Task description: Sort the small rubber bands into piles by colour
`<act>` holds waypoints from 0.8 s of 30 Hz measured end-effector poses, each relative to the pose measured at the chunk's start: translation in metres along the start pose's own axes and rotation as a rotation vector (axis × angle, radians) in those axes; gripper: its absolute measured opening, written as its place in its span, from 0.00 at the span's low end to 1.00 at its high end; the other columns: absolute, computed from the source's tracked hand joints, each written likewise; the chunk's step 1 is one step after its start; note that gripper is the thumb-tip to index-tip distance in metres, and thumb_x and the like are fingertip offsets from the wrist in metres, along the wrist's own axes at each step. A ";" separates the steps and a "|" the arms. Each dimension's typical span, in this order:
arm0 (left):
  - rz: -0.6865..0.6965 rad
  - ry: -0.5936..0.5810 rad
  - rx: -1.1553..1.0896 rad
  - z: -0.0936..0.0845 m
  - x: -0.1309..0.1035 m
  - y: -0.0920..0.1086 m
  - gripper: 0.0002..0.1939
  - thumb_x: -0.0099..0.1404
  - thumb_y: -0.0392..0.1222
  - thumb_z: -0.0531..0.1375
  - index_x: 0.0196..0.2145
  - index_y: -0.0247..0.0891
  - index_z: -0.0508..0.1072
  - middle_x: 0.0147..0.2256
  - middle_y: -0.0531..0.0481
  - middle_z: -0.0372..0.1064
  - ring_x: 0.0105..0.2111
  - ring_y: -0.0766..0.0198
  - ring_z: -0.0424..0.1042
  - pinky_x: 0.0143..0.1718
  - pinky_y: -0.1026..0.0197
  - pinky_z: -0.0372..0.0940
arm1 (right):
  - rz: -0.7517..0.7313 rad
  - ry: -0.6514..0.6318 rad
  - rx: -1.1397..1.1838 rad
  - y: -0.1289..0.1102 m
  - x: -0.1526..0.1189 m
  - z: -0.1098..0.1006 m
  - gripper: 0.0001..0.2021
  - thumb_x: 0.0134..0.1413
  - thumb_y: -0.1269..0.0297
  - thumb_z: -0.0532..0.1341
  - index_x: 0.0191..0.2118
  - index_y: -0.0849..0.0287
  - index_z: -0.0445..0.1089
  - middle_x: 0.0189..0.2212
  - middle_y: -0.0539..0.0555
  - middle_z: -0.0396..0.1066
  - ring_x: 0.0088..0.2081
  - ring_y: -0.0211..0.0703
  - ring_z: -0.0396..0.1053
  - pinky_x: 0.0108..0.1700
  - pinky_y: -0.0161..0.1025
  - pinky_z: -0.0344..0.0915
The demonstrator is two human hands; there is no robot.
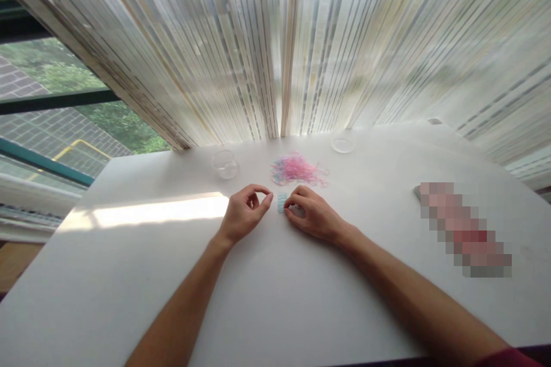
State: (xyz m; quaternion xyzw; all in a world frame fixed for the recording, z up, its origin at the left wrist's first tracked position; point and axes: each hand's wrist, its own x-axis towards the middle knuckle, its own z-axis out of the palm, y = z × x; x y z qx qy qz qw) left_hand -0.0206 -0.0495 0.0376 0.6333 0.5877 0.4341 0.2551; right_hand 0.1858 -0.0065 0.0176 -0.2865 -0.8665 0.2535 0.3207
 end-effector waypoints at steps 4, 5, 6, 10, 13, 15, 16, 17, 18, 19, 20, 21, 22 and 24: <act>0.119 -0.048 0.153 -0.001 -0.003 0.004 0.07 0.64 0.44 0.61 0.36 0.38 0.75 0.21 0.57 0.62 0.20 0.71 0.57 0.23 0.67 0.56 | 0.031 0.060 0.046 0.002 0.001 0.000 0.06 0.56 0.73 0.60 0.38 0.58 0.71 0.34 0.52 0.65 0.34 0.40 0.65 0.39 0.37 0.66; 0.158 -0.073 0.217 -0.002 -0.004 0.005 0.06 0.64 0.43 0.61 0.36 0.38 0.75 0.23 0.56 0.65 0.21 0.70 0.59 0.24 0.67 0.57 | 0.047 0.085 0.056 0.003 0.001 0.000 0.05 0.56 0.73 0.60 0.37 0.58 0.71 0.33 0.52 0.65 0.34 0.39 0.65 0.38 0.37 0.65; 0.199 -0.106 0.283 -0.002 -0.005 0.007 0.06 0.65 0.42 0.61 0.37 0.39 0.75 0.26 0.55 0.68 0.21 0.70 0.60 0.26 0.67 0.58 | 0.065 0.111 0.065 0.004 0.001 0.000 0.05 0.56 0.73 0.60 0.37 0.58 0.71 0.32 0.51 0.65 0.33 0.39 0.65 0.38 0.36 0.65; 0.349 -0.239 0.503 0.000 -0.010 0.013 0.05 0.66 0.38 0.59 0.39 0.41 0.75 0.37 0.51 0.76 0.28 0.68 0.70 0.30 0.65 0.61 | 0.116 0.183 0.093 0.004 0.003 0.000 0.05 0.57 0.72 0.60 0.36 0.57 0.72 0.30 0.50 0.66 0.31 0.37 0.65 0.36 0.35 0.64; 0.426 -0.286 0.630 0.003 -0.013 0.014 0.06 0.67 0.39 0.57 0.39 0.42 0.75 0.38 0.51 0.76 0.32 0.65 0.73 0.30 0.64 0.61 | 0.114 0.197 0.107 0.004 0.004 -0.001 0.05 0.57 0.73 0.60 0.35 0.58 0.72 0.30 0.50 0.66 0.31 0.37 0.64 0.36 0.35 0.65; 0.452 -0.296 0.684 0.005 -0.013 0.013 0.06 0.68 0.40 0.57 0.39 0.42 0.75 0.38 0.51 0.76 0.31 0.64 0.74 0.29 0.64 0.61 | 0.111 0.202 0.109 0.004 0.004 -0.001 0.05 0.56 0.73 0.60 0.35 0.58 0.72 0.29 0.50 0.66 0.31 0.37 0.64 0.36 0.35 0.64; 0.462 -0.296 0.697 0.006 -0.014 0.012 0.06 0.69 0.40 0.57 0.39 0.42 0.75 0.39 0.51 0.76 0.30 0.65 0.74 0.28 0.64 0.60 | 0.113 0.203 0.110 0.004 0.004 -0.001 0.05 0.56 0.73 0.60 0.35 0.58 0.72 0.29 0.50 0.66 0.31 0.37 0.64 0.36 0.35 0.64; 0.470 -0.295 0.702 0.006 -0.014 0.011 0.06 0.69 0.40 0.57 0.39 0.42 0.75 0.39 0.51 0.76 0.30 0.65 0.74 0.28 0.64 0.61 | 0.116 0.204 0.111 0.004 0.004 -0.002 0.05 0.57 0.73 0.60 0.35 0.58 0.72 0.29 0.50 0.66 0.31 0.37 0.64 0.36 0.35 0.64; 0.475 -0.292 0.702 0.006 -0.014 0.010 0.06 0.69 0.40 0.57 0.40 0.42 0.75 0.40 0.52 0.76 0.30 0.65 0.74 0.28 0.64 0.61 | 0.119 0.204 0.113 0.004 0.004 -0.002 0.05 0.57 0.73 0.60 0.35 0.58 0.72 0.29 0.50 0.66 0.31 0.37 0.64 0.36 0.35 0.64; 0.478 -0.289 0.697 0.006 -0.013 0.009 0.06 0.69 0.41 0.57 0.41 0.42 0.75 0.41 0.52 0.76 0.31 0.65 0.74 0.29 0.64 0.61 | 0.121 0.205 0.116 0.005 0.004 -0.002 0.05 0.57 0.73 0.60 0.35 0.58 0.72 0.29 0.50 0.66 0.31 0.37 0.64 0.36 0.35 0.64; 0.476 -0.288 0.691 0.006 -0.013 0.009 0.06 0.69 0.41 0.58 0.41 0.42 0.75 0.41 0.51 0.76 0.32 0.65 0.75 0.29 0.64 0.62 | 0.121 0.208 0.120 0.005 0.004 -0.002 0.05 0.56 0.73 0.60 0.35 0.58 0.72 0.29 0.50 0.66 0.31 0.37 0.64 0.36 0.35 0.64; 0.467 -0.290 0.684 0.005 -0.013 0.010 0.07 0.69 0.42 0.58 0.42 0.42 0.74 0.42 0.51 0.76 0.33 0.64 0.75 0.30 0.64 0.62 | 0.121 0.212 0.124 0.005 0.004 -0.002 0.05 0.56 0.73 0.60 0.35 0.58 0.72 0.29 0.50 0.66 0.31 0.37 0.64 0.36 0.35 0.64; 0.453 -0.294 0.677 0.004 -0.013 0.010 0.07 0.69 0.43 0.58 0.43 0.42 0.74 0.42 0.51 0.76 0.34 0.64 0.76 0.30 0.64 0.63 | 0.120 0.217 0.127 0.005 0.004 -0.002 0.05 0.56 0.73 0.60 0.35 0.58 0.72 0.29 0.50 0.66 0.31 0.36 0.64 0.36 0.34 0.64; 0.416 -0.301 0.668 0.001 -0.012 0.012 0.08 0.68 0.44 0.60 0.43 0.42 0.74 0.42 0.51 0.75 0.35 0.63 0.76 0.30 0.64 0.63 | 0.120 0.225 0.131 0.005 0.004 -0.002 0.05 0.56 0.74 0.60 0.34 0.59 0.72 0.29 0.49 0.66 0.30 0.36 0.64 0.36 0.34 0.64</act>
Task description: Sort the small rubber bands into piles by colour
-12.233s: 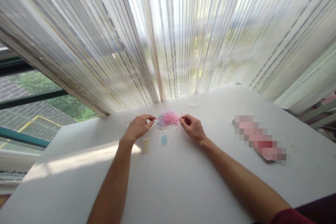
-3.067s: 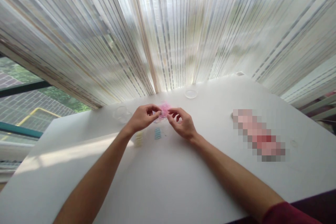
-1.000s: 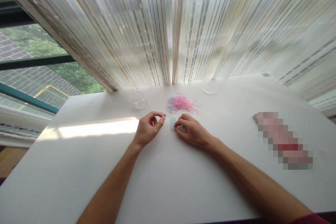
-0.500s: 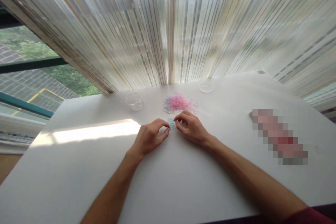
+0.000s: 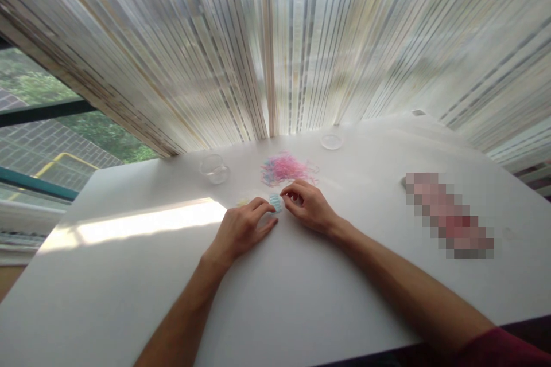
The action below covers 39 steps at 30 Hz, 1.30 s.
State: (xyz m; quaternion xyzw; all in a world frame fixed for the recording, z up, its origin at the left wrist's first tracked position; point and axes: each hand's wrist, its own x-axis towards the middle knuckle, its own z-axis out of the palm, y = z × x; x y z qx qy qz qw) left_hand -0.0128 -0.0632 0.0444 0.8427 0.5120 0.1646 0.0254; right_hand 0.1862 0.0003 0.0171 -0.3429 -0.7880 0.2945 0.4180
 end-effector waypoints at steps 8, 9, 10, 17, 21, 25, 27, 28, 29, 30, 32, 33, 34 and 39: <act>-0.065 -0.018 -0.012 -0.004 0.000 -0.003 0.07 0.67 0.45 0.60 0.39 0.41 0.74 0.38 0.51 0.75 0.33 0.63 0.76 0.29 0.64 0.63 | -0.092 -0.173 -0.043 0.003 -0.002 -0.008 0.07 0.53 0.75 0.60 0.37 0.58 0.72 0.34 0.52 0.66 0.35 0.39 0.66 0.41 0.37 0.66; -0.073 -0.014 -0.007 -0.004 0.000 -0.004 0.07 0.67 0.45 0.60 0.39 0.41 0.74 0.38 0.51 0.75 0.33 0.62 0.76 0.29 0.64 0.63 | -0.114 -0.209 -0.052 0.003 -0.002 -0.010 0.06 0.53 0.74 0.61 0.37 0.58 0.71 0.35 0.53 0.66 0.37 0.40 0.66 0.42 0.37 0.66; -0.080 -0.010 -0.002 -0.004 0.000 -0.004 0.07 0.67 0.44 0.60 0.39 0.41 0.74 0.38 0.51 0.76 0.33 0.62 0.76 0.29 0.64 0.63 | -0.129 -0.236 -0.059 0.003 -0.002 -0.012 0.06 0.53 0.74 0.61 0.37 0.58 0.71 0.35 0.53 0.65 0.37 0.41 0.66 0.42 0.37 0.66; -0.092 -0.008 -0.007 -0.001 0.000 -0.005 0.07 0.68 0.45 0.59 0.38 0.42 0.75 0.38 0.52 0.76 0.33 0.63 0.76 0.29 0.64 0.63 | -0.143 -0.267 -0.075 0.001 -0.001 -0.013 0.03 0.54 0.72 0.62 0.35 0.58 0.72 0.34 0.52 0.65 0.37 0.41 0.65 0.42 0.37 0.66; -0.093 -0.007 -0.012 0.000 0.000 -0.005 0.08 0.69 0.45 0.58 0.37 0.41 0.76 0.38 0.51 0.76 0.33 0.62 0.76 0.29 0.64 0.63 | -0.136 -0.269 -0.079 0.000 -0.001 -0.012 0.03 0.55 0.72 0.62 0.34 0.58 0.73 0.33 0.52 0.65 0.36 0.40 0.65 0.41 0.37 0.66; -0.089 0.004 -0.013 0.000 0.001 -0.004 0.09 0.69 0.45 0.57 0.37 0.41 0.76 0.37 0.50 0.76 0.33 0.63 0.75 0.29 0.64 0.63 | -0.131 -0.259 -0.066 0.000 -0.001 -0.013 0.03 0.54 0.72 0.63 0.34 0.58 0.72 0.33 0.52 0.65 0.36 0.41 0.66 0.40 0.37 0.66; -0.088 0.009 -0.017 -0.001 0.001 -0.005 0.09 0.69 0.45 0.57 0.37 0.41 0.76 0.37 0.50 0.76 0.33 0.63 0.75 0.29 0.65 0.63 | -0.133 -0.241 -0.046 0.000 -0.001 -0.013 0.03 0.53 0.72 0.62 0.33 0.58 0.72 0.33 0.52 0.65 0.36 0.40 0.66 0.39 0.36 0.66; -0.088 0.013 -0.017 -0.001 0.001 -0.005 0.09 0.69 0.46 0.57 0.37 0.41 0.75 0.37 0.50 0.76 0.33 0.63 0.75 0.29 0.65 0.63 | -0.132 -0.228 -0.037 0.001 0.000 -0.013 0.03 0.53 0.73 0.62 0.33 0.58 0.72 0.32 0.52 0.66 0.35 0.40 0.66 0.38 0.36 0.66; -0.087 0.015 -0.015 -0.001 0.001 -0.005 0.09 0.69 0.46 0.57 0.37 0.41 0.75 0.37 0.50 0.76 0.33 0.63 0.75 0.29 0.65 0.63 | -0.130 -0.212 -0.031 0.001 0.000 -0.013 0.03 0.53 0.73 0.62 0.33 0.58 0.71 0.32 0.52 0.66 0.34 0.39 0.66 0.37 0.36 0.65; -0.086 0.020 -0.011 -0.001 0.001 -0.006 0.09 0.69 0.46 0.57 0.36 0.41 0.75 0.37 0.50 0.76 0.33 0.63 0.75 0.29 0.65 0.63 | -0.126 -0.193 -0.033 0.003 0.001 -0.013 0.03 0.53 0.73 0.62 0.33 0.58 0.71 0.31 0.52 0.66 0.33 0.39 0.65 0.36 0.35 0.65; -0.087 0.035 0.002 -0.001 0.001 -0.006 0.09 0.70 0.45 0.57 0.36 0.41 0.75 0.37 0.51 0.76 0.33 0.64 0.75 0.28 0.65 0.62 | -0.113 -0.135 -0.069 0.007 0.002 -0.014 0.03 0.53 0.73 0.61 0.32 0.58 0.70 0.29 0.50 0.66 0.31 0.39 0.65 0.36 0.36 0.64; -0.088 0.045 0.008 -0.001 0.001 -0.007 0.09 0.70 0.45 0.56 0.36 0.41 0.75 0.37 0.51 0.76 0.32 0.64 0.75 0.28 0.65 0.61 | -0.099 -0.087 -0.108 0.010 0.004 -0.015 0.04 0.53 0.73 0.61 0.31 0.57 0.70 0.28 0.50 0.65 0.31 0.39 0.64 0.36 0.36 0.64; -0.089 0.054 0.014 -0.002 0.001 -0.007 0.10 0.70 0.45 0.56 0.36 0.41 0.75 0.37 0.51 0.76 0.31 0.65 0.74 0.27 0.65 0.60 | -0.075 -0.027 -0.160 0.014 0.005 -0.018 0.04 0.54 0.73 0.60 0.31 0.57 0.69 0.28 0.50 0.65 0.31 0.40 0.64 0.37 0.37 0.63; -0.092 0.104 0.024 -0.003 0.002 -0.005 0.12 0.71 0.46 0.55 0.35 0.40 0.75 0.36 0.51 0.75 0.28 0.66 0.72 0.26 0.65 0.57 | 0.131 0.287 -0.384 0.037 0.012 -0.036 0.03 0.55 0.70 0.60 0.33 0.58 0.72 0.28 0.53 0.64 0.32 0.45 0.64 0.39 0.42 0.63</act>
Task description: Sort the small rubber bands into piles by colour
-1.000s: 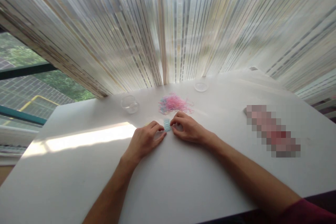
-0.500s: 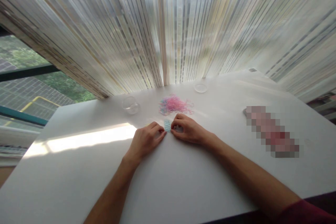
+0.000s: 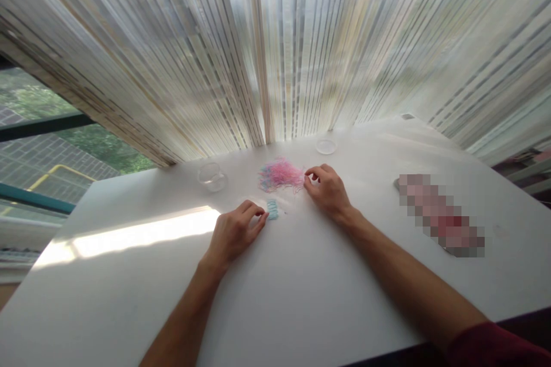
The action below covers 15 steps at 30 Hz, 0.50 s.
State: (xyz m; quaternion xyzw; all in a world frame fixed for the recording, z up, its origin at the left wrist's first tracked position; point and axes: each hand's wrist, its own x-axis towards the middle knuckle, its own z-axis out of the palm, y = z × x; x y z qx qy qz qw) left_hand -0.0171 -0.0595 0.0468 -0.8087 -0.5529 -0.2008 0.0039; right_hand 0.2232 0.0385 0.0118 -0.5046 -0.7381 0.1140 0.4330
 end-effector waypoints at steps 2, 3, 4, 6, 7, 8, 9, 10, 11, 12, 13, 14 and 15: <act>0.008 0.030 -0.006 0.000 0.000 0.001 0.12 0.71 0.46 0.55 0.35 0.40 0.75 0.35 0.52 0.75 0.28 0.67 0.71 0.26 0.66 0.57 | 0.040 0.012 0.001 0.008 0.003 -0.001 0.04 0.55 0.67 0.61 0.35 0.58 0.73 0.29 0.53 0.65 0.32 0.45 0.65 0.40 0.43 0.65; 0.013 0.042 -0.010 0.000 0.000 0.002 0.11 0.71 0.45 0.55 0.35 0.40 0.75 0.34 0.52 0.75 0.27 0.67 0.70 0.25 0.66 0.56 | 0.046 0.005 0.008 0.010 0.004 -0.002 0.05 0.55 0.66 0.62 0.37 0.58 0.74 0.30 0.54 0.66 0.33 0.46 0.65 0.41 0.44 0.65; 0.017 0.052 -0.013 -0.001 0.000 0.002 0.11 0.71 0.45 0.55 0.35 0.40 0.75 0.34 0.52 0.74 0.26 0.68 0.70 0.25 0.66 0.56 | 0.043 -0.006 0.012 0.011 0.004 -0.001 0.06 0.55 0.65 0.62 0.38 0.58 0.74 0.30 0.54 0.66 0.33 0.46 0.65 0.42 0.45 0.65; 0.022 0.066 -0.018 -0.001 0.000 0.003 0.11 0.71 0.45 0.55 0.36 0.40 0.75 0.33 0.52 0.74 0.24 0.69 0.68 0.24 0.66 0.55 | 0.025 -0.036 0.006 0.012 0.003 0.000 0.08 0.55 0.64 0.63 0.40 0.58 0.76 0.31 0.54 0.67 0.34 0.46 0.65 0.44 0.46 0.66; 0.024 0.071 -0.019 -0.001 0.000 0.003 0.11 0.71 0.45 0.55 0.35 0.40 0.75 0.33 0.52 0.74 0.23 0.70 0.68 0.24 0.66 0.55 | 0.017 -0.050 -0.001 0.012 0.003 0.001 0.08 0.54 0.64 0.64 0.40 0.58 0.76 0.30 0.54 0.68 0.35 0.47 0.66 0.44 0.46 0.66; 0.025 0.075 -0.019 -0.001 0.000 0.004 0.11 0.71 0.45 0.56 0.35 0.40 0.75 0.34 0.52 0.74 0.23 0.70 0.67 0.24 0.66 0.55 | 0.015 -0.062 -0.007 0.012 0.002 0.002 0.08 0.54 0.64 0.65 0.40 0.58 0.77 0.30 0.54 0.68 0.35 0.48 0.66 0.45 0.46 0.66; 0.026 0.080 -0.019 -0.001 0.000 0.004 0.11 0.71 0.45 0.56 0.35 0.40 0.75 0.34 0.52 0.75 0.23 0.70 0.67 0.24 0.66 0.55 | 0.021 -0.069 -0.011 0.011 0.002 0.002 0.07 0.53 0.65 0.65 0.38 0.58 0.77 0.30 0.55 0.68 0.36 0.48 0.66 0.45 0.47 0.66; 0.028 0.084 -0.019 0.000 0.000 0.003 0.11 0.71 0.45 0.56 0.36 0.40 0.75 0.34 0.52 0.75 0.23 0.70 0.68 0.24 0.66 0.55 | 0.031 -0.074 -0.011 0.011 0.002 0.002 0.06 0.53 0.65 0.66 0.37 0.58 0.77 0.30 0.55 0.68 0.36 0.48 0.66 0.45 0.46 0.66; 0.032 0.089 -0.018 0.000 -0.001 0.003 0.11 0.71 0.45 0.56 0.35 0.40 0.75 0.33 0.52 0.75 0.24 0.70 0.69 0.24 0.66 0.56 | 0.043 -0.076 -0.009 0.010 0.002 0.002 0.04 0.53 0.66 0.66 0.36 0.58 0.77 0.30 0.55 0.69 0.36 0.48 0.66 0.45 0.46 0.66; 0.040 0.094 -0.018 0.001 -0.001 0.003 0.11 0.71 0.45 0.56 0.35 0.40 0.75 0.33 0.52 0.75 0.25 0.70 0.70 0.24 0.67 0.56 | 0.054 -0.079 -0.004 0.010 0.003 0.002 0.04 0.53 0.67 0.65 0.35 0.58 0.77 0.30 0.54 0.69 0.35 0.47 0.67 0.45 0.46 0.66; 0.050 0.100 -0.017 0.001 -0.001 0.002 0.11 0.71 0.44 0.56 0.35 0.39 0.75 0.33 0.52 0.75 0.26 0.69 0.70 0.25 0.67 0.57 | 0.063 -0.078 0.001 0.010 0.003 0.001 0.03 0.53 0.67 0.65 0.34 0.57 0.77 0.30 0.54 0.69 0.35 0.46 0.67 0.45 0.45 0.66; 0.061 0.107 -0.016 0.002 -0.001 0.002 0.10 0.71 0.44 0.56 0.35 0.39 0.75 0.33 0.52 0.75 0.27 0.69 0.71 0.25 0.67 0.57 | 0.072 -0.074 0.009 0.010 0.004 0.001 0.03 0.53 0.67 0.65 0.33 0.57 0.77 0.30 0.53 0.69 0.35 0.45 0.67 0.44 0.44 0.66; 0.070 0.113 -0.015 0.002 -0.001 0.002 0.10 0.71 0.43 0.56 0.34 0.39 0.75 0.33 0.53 0.74 0.27 0.69 0.71 0.25 0.67 0.57 | 0.082 -0.067 0.018 0.010 0.004 0.001 0.03 0.53 0.67 0.64 0.33 0.57 0.77 0.29 0.53 0.69 0.34 0.44 0.67 0.44 0.43 0.66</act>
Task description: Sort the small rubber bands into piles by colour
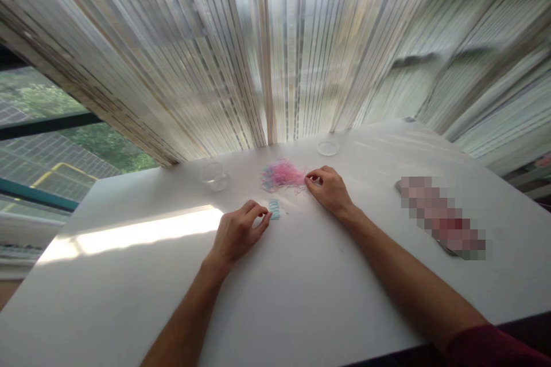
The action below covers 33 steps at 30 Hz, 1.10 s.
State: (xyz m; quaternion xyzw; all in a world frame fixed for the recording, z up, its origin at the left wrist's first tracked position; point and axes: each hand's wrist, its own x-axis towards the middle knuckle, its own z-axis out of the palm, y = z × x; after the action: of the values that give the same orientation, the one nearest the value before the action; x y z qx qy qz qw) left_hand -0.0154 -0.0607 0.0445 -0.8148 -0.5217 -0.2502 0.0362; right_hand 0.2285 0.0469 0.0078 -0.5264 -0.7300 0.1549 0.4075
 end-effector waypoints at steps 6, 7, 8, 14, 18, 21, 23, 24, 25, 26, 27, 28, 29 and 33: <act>-0.013 0.014 -0.014 -0.001 0.000 0.000 0.08 0.70 0.42 0.58 0.35 0.40 0.75 0.33 0.54 0.74 0.24 0.71 0.68 0.23 0.68 0.55 | 0.085 0.086 0.075 0.000 0.003 -0.003 0.06 0.54 0.65 0.62 0.33 0.58 0.76 0.30 0.52 0.73 0.30 0.40 0.68 0.41 0.40 0.66; -0.016 0.012 -0.017 -0.001 0.000 0.001 0.08 0.70 0.42 0.58 0.35 0.39 0.75 0.33 0.54 0.74 0.23 0.72 0.68 0.23 0.68 0.55 | 0.103 0.103 0.086 0.000 0.004 -0.003 0.06 0.54 0.65 0.62 0.34 0.58 0.76 0.30 0.52 0.73 0.30 0.40 0.68 0.41 0.40 0.66; -0.018 0.012 -0.015 -0.002 0.000 0.001 0.08 0.70 0.42 0.58 0.35 0.39 0.75 0.33 0.54 0.74 0.23 0.72 0.68 0.23 0.68 0.55 | 0.120 0.119 0.094 0.000 0.004 -0.004 0.06 0.54 0.64 0.62 0.34 0.58 0.76 0.30 0.52 0.74 0.29 0.40 0.68 0.41 0.40 0.67; -0.019 0.024 -0.008 -0.001 0.000 0.001 0.09 0.70 0.43 0.57 0.35 0.39 0.75 0.32 0.54 0.74 0.23 0.72 0.67 0.23 0.67 0.54 | 0.176 0.175 0.077 -0.001 0.006 -0.006 0.07 0.54 0.62 0.62 0.34 0.59 0.76 0.31 0.54 0.74 0.30 0.42 0.69 0.41 0.41 0.67; -0.020 0.026 -0.007 -0.001 0.000 0.000 0.09 0.70 0.43 0.57 0.34 0.39 0.75 0.32 0.54 0.73 0.24 0.71 0.68 0.24 0.67 0.55 | 0.150 0.136 0.020 0.001 0.005 -0.004 0.08 0.54 0.62 0.62 0.33 0.59 0.77 0.31 0.55 0.74 0.31 0.43 0.69 0.44 0.43 0.67; -0.022 0.024 -0.003 0.000 0.001 0.000 0.10 0.70 0.43 0.57 0.34 0.39 0.75 0.32 0.54 0.74 0.25 0.70 0.69 0.25 0.67 0.56 | 0.131 0.085 0.011 0.004 0.006 -0.005 0.09 0.56 0.63 0.60 0.33 0.58 0.77 0.30 0.54 0.74 0.31 0.44 0.69 0.44 0.43 0.66; -0.023 0.022 -0.005 0.000 0.001 -0.001 0.10 0.70 0.44 0.57 0.34 0.39 0.75 0.32 0.54 0.74 0.26 0.70 0.70 0.25 0.67 0.56 | 0.142 0.065 0.025 0.006 0.007 -0.008 0.09 0.57 0.65 0.58 0.35 0.58 0.77 0.32 0.54 0.75 0.31 0.43 0.70 0.42 0.42 0.66; -0.023 0.022 -0.006 0.000 0.000 -0.001 0.10 0.70 0.44 0.57 0.34 0.39 0.75 0.32 0.54 0.74 0.27 0.70 0.70 0.25 0.67 0.56 | 0.147 0.054 0.033 0.007 0.008 -0.011 0.09 0.56 0.66 0.58 0.36 0.58 0.77 0.33 0.54 0.76 0.31 0.42 0.69 0.42 0.41 0.66; -0.025 0.022 -0.005 0.000 0.000 -0.001 0.10 0.70 0.44 0.57 0.34 0.40 0.75 0.32 0.54 0.74 0.27 0.70 0.70 0.25 0.67 0.57 | 0.144 0.036 0.037 0.008 0.008 -0.013 0.09 0.56 0.68 0.58 0.37 0.58 0.76 0.33 0.54 0.75 0.31 0.41 0.69 0.41 0.40 0.66; -0.026 0.023 -0.003 0.000 0.000 -0.001 0.10 0.70 0.44 0.57 0.34 0.40 0.75 0.32 0.54 0.74 0.27 0.70 0.70 0.25 0.67 0.57 | 0.128 0.007 0.038 0.009 0.008 -0.015 0.09 0.55 0.68 0.58 0.38 0.59 0.76 0.33 0.54 0.75 0.31 0.41 0.69 0.40 0.39 0.66; -0.027 0.022 -0.002 0.001 0.000 -0.002 0.10 0.70 0.44 0.57 0.34 0.40 0.75 0.32 0.54 0.73 0.27 0.70 0.70 0.25 0.67 0.57 | 0.098 -0.031 0.035 0.009 0.008 -0.018 0.09 0.55 0.67 0.58 0.38 0.59 0.75 0.32 0.53 0.74 0.31 0.41 0.69 0.40 0.39 0.65; -0.028 0.021 -0.001 0.001 0.000 -0.002 0.10 0.70 0.44 0.57 0.34 0.40 0.75 0.32 0.54 0.73 0.27 0.70 0.70 0.25 0.67 0.57 | 0.054 -0.075 0.029 0.010 0.008 -0.020 0.08 0.54 0.66 0.59 0.38 0.59 0.75 0.32 0.53 0.73 0.31 0.41 0.68 0.40 0.39 0.65; -0.029 0.020 0.000 0.001 0.000 -0.002 0.10 0.70 0.44 0.57 0.34 0.40 0.75 0.32 0.54 0.73 0.27 0.70 0.70 0.25 0.67 0.57 | 0.005 -0.119 0.020 0.010 0.008 -0.022 0.08 0.54 0.65 0.60 0.38 0.59 0.74 0.31 0.53 0.72 0.32 0.42 0.68 0.39 0.39 0.65; -0.037 0.017 0.000 0.001 0.000 -0.002 0.10 0.70 0.44 0.57 0.34 0.40 0.75 0.32 0.54 0.73 0.26 0.70 0.70 0.24 0.67 0.56 | -0.123 -0.243 -0.044 0.009 0.004 -0.026 0.09 0.50 0.60 0.65 0.36 0.59 0.70 0.29 0.51 0.69 0.32 0.42 0.66 0.38 0.39 0.63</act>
State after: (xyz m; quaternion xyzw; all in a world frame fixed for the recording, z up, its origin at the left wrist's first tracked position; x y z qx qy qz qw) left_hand -0.0171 -0.0594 0.0436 -0.8027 -0.5365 -0.2578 0.0360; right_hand 0.2535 0.0493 0.0197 -0.4668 -0.8081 0.1760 0.3133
